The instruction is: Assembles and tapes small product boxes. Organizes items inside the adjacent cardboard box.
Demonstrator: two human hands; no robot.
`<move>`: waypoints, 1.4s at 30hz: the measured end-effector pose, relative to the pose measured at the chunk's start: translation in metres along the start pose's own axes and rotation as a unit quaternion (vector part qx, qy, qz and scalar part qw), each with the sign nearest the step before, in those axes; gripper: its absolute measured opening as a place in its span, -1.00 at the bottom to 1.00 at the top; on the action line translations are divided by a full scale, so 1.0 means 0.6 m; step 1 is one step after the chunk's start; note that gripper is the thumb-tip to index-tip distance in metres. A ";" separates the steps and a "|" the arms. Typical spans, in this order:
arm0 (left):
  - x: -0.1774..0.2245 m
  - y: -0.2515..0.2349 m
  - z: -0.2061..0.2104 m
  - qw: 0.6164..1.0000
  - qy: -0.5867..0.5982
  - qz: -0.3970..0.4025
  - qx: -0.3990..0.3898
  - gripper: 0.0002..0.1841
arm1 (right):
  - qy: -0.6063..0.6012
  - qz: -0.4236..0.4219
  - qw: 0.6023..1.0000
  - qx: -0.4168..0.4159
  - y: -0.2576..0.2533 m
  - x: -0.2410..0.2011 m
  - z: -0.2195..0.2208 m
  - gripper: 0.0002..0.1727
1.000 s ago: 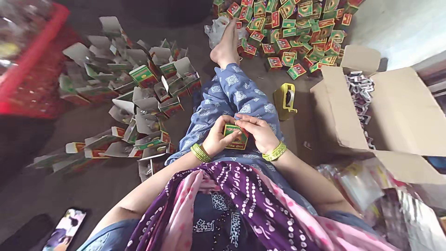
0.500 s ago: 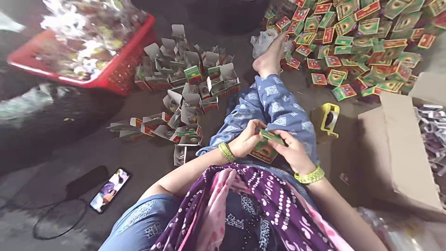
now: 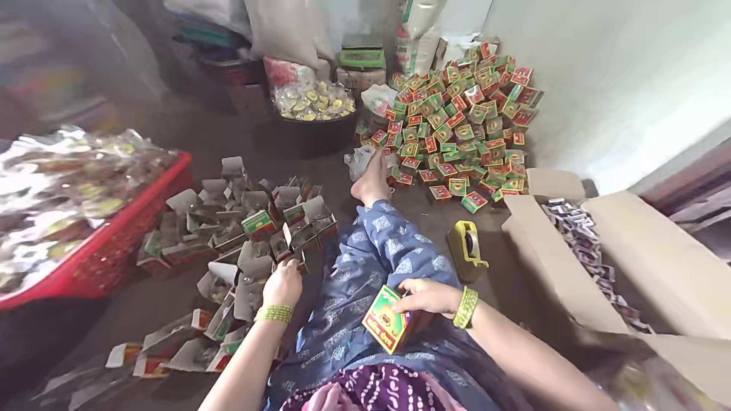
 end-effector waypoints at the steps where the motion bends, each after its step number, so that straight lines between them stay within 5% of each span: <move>1: -0.005 0.000 0.000 1.000 -0.003 0.007 0.010 -0.63 | 0.002 0.014 1.000 -0.023 -0.001 -0.005 -0.003 -0.32; 4: -0.013 0.009 -0.005 0.999 0.018 0.021 0.040 -0.66 | 0.031 0.039 0.999 -0.003 0.001 -0.048 -0.061 -0.54; 6: -0.015 0.020 -0.018 0.996 0.048 0.024 0.077 -0.68 | 0.025 -0.006 0.988 0.154 0.018 -0.114 -0.168 -0.54; 8: -0.013 0.038 -0.040 0.985 0.092 0.038 0.140 -0.73 | -0.098 -0.137 0.930 0.326 0.057 -0.201 -0.288 -0.53; 10: -0.003 0.062 -0.068 0.967 0.136 0.075 0.204 -0.74 | -0.235 -0.294 0.827 0.418 0.112 -0.275 -0.379 -0.51; 12: 0.014 0.083 -0.097 0.943 0.178 0.134 0.249 -0.73 | -0.300 -0.363 0.775 0.421 0.155 -0.316 -0.414 -0.36; 15: 0.046 0.118 -0.139 0.899 0.213 0.234 0.301 -0.73 | -0.269 -0.359 0.803 0.394 0.152 -0.317 -0.375 -0.44; 18: 0.073 0.146 -0.171 0.845 0.283 0.323 0.320 -0.77 | -0.139 -0.284 0.890 0.329 0.107 -0.261 -0.272 -0.60; 21: 0.101 0.157 -0.183 0.772 0.429 0.396 0.249 -0.79 | -0.040 -0.222 0.940 0.256 0.075 -0.174 -0.173 -0.63; 24: 0.147 0.163 -0.171 0.713 0.556 0.417 0.094 -0.74 | -0.030 -0.189 0.952 0.241 0.073 -0.077 -0.137 -0.67; 28: 0.209 0.182 -0.100 0.602 0.717 0.331 -0.121 -0.77 | -0.097 -0.143 0.923 0.343 0.126 0.035 -0.171 -0.70; 33: 0.272 0.226 0.001 0.590 0.724 0.227 -0.276 -0.71 | -0.081 -0.027 0.862 0.499 0.213 0.197 -0.254 -0.68; 35: 0.284 0.236 0.022 0.606 0.707 0.216 -0.294 -0.50 | -0.026 0.055 0.851 0.521 0.247 0.265 -0.283 -0.65; 39: 0.283 0.268 0.045 0.656 0.649 0.175 -0.343 -0.08 | 0.139 0.231 0.851 0.451 0.287 0.362 -0.292 -0.58; 42: 0.272 0.267 0.066 0.682 0.588 0.240 -0.363 -0.05 | 0.194 0.357 0.830 0.381 0.275 0.385 -0.260 -0.51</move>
Point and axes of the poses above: each hand's wrist, its own y-axis away from the middle knuckle, its own z-axis out of the palm, x = y × z, the point moved 7 cm from there along -y, towards the middle knuckle
